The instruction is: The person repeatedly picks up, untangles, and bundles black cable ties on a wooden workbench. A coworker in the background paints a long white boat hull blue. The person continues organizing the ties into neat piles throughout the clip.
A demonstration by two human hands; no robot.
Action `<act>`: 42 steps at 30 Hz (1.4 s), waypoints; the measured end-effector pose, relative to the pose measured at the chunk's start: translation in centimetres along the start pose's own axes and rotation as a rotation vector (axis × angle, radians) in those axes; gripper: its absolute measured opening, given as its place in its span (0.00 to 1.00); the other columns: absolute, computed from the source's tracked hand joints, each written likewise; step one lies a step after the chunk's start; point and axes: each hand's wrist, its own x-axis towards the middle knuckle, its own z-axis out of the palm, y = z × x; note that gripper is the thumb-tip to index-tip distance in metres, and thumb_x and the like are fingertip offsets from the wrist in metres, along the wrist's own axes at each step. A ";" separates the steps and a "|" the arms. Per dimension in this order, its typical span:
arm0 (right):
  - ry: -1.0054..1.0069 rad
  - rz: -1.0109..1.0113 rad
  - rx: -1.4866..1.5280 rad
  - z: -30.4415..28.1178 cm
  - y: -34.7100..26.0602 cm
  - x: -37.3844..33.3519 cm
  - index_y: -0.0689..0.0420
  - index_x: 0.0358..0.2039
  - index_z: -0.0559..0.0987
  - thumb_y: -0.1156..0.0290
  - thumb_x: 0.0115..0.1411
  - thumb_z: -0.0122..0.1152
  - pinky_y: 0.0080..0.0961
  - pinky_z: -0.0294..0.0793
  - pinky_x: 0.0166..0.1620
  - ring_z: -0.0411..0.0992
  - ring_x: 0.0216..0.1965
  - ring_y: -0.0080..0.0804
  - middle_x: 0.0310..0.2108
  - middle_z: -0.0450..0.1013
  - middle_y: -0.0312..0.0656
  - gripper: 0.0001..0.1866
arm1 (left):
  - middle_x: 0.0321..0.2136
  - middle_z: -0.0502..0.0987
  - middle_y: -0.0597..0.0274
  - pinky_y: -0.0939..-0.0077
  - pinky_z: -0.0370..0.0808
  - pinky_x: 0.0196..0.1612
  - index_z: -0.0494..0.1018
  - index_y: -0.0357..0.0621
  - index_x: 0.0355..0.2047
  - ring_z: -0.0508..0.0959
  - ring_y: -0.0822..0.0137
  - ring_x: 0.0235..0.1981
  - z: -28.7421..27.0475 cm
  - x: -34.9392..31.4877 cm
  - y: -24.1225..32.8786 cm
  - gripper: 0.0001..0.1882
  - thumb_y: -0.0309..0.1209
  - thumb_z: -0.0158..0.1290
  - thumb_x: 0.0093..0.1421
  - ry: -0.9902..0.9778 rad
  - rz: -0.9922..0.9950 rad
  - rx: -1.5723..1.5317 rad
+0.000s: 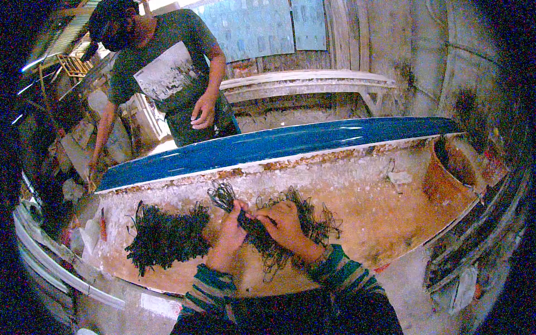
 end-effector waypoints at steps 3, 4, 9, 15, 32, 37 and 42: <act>0.043 0.045 -0.027 -0.3 0.3 0.3 0.50 0.30 0.78 0.70 0.50 0.57 0.30 0.56 0.43 0.68 0.30 0.29 0.27 0.74 0.32 0.05 | 0.21 0.67 0.67 0.73 0.68 0.34 0.64 0.49 0.28 0.69 0.69 0.26 0.6 -0.1 1.1 0.12 0.43 0.46 0.58 0.186 -0.047 -0.096; 0.043 0.078 -0.030 -0.5 0.3 0.4 0.50 0.30 0.78 0.70 0.50 0.57 0.31 0.56 0.43 0.68 0.30 0.29 0.27 0.74 0.32 0.06 | 0.21 0.67 0.68 0.73 0.68 0.34 0.64 0.49 0.28 0.68 0.70 0.26 0.3 -0.1 1.2 0.12 0.44 0.46 0.57 0.161 -0.031 -0.109; -0.094 0.074 -0.264 -0.4 0.7 0.2 0.45 0.32 0.77 0.74 0.46 0.57 0.38 0.56 0.46 0.66 0.39 0.34 0.33 0.72 0.33 0.12 | 0.17 0.62 0.70 0.73 0.68 0.34 0.63 0.50 0.29 0.66 0.70 0.24 -1.5 0.5 1.9 0.13 0.45 0.46 0.57 0.075 0.038 -0.214; -0.188 0.085 -0.416 0.1 1.6 -0.6 0.43 0.35 0.77 0.74 0.43 0.56 0.49 0.52 0.50 0.63 0.44 0.35 0.35 0.70 0.32 0.16 | 0.17 0.60 0.71 0.74 0.67 0.34 0.62 0.49 0.31 0.65 0.72 0.23 -0.3 0.0 3.0 0.14 0.45 0.48 0.56 0.159 0.092 -0.173; -0.374 0.250 -0.551 -0.6 2.6 -0.4 0.43 0.28 0.78 0.66 0.47 0.57 0.56 0.44 0.53 0.65 0.43 0.33 0.33 0.72 0.32 0.06 | 0.15 0.60 0.73 0.78 0.65 0.28 0.64 0.49 0.27 0.63 0.76 0.18 -0.1 -0.1 3.1 0.07 0.35 0.50 0.56 0.165 0.018 -0.146; -0.278 0.271 -0.509 -1.0 2.1 0.2 0.43 0.28 0.78 0.66 0.46 0.58 0.55 0.41 0.54 0.65 0.43 0.34 0.32 0.73 0.31 0.06 | 0.15 0.61 0.73 0.78 0.65 0.28 0.64 0.49 0.28 0.63 0.75 0.18 -0.5 0.0 3.1 0.06 0.33 0.49 0.56 0.152 -0.008 -0.175; -0.055 0.245 -0.418 -0.9 2.2 0.4 0.44 0.29 0.78 0.65 0.46 0.60 0.48 0.42 0.55 0.66 0.40 0.31 0.29 0.73 0.30 0.07 | 0.16 0.61 0.73 0.77 0.65 0.30 0.66 0.47 0.34 0.64 0.75 0.19 -0.8 0.1 2.8 0.09 0.34 0.50 0.56 0.135 0.000 -0.170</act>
